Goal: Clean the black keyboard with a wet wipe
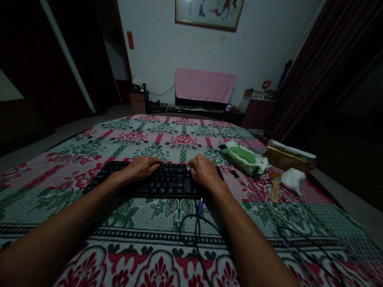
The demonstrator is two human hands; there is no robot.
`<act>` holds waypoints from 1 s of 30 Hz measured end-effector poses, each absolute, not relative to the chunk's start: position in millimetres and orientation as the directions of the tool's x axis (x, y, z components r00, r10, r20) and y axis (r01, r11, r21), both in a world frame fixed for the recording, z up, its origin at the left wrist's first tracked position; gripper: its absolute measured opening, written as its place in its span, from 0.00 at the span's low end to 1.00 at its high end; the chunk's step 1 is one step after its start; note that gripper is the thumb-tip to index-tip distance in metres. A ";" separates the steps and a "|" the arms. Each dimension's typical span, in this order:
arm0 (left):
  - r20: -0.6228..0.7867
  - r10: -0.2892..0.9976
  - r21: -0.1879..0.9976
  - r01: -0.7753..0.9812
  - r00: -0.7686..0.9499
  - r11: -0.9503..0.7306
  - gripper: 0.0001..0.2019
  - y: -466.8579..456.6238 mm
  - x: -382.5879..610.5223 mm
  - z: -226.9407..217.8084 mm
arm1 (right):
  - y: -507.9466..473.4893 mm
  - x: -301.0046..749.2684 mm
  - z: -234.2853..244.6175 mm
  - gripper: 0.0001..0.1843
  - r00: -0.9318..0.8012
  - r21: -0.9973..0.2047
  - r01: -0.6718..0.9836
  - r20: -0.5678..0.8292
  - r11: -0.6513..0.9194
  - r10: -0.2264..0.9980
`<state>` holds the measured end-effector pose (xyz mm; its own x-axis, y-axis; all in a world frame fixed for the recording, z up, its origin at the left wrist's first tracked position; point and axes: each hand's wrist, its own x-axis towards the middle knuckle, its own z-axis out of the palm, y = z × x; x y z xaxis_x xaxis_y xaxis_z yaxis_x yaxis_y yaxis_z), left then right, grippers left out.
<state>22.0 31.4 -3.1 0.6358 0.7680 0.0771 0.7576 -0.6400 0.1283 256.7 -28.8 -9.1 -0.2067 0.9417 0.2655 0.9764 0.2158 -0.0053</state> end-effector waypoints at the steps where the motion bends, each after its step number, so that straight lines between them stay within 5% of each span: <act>1: 0.076 0.768 0.126 0.758 0.636 -0.640 0.18 31.4 22.1 -2.9 | -29.1 258.9 -8.1 0.13 -0.192 0.006 0.980 0.264 0.197 0.945; 30: 0.065 0.774 0.121 0.765 0.629 -0.632 0.19 30.1 22.0 -1.9 | -24.7 264.9 -13.6 0.15 -0.170 -0.027 0.982 0.322 0.188 0.931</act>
<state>22.0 30.1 -1.9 0.6294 0.7744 0.0647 0.7653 -0.6321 0.1214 264.9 -24.7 -13.6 -0.1700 0.9314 0.3219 0.9817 0.1885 -0.0270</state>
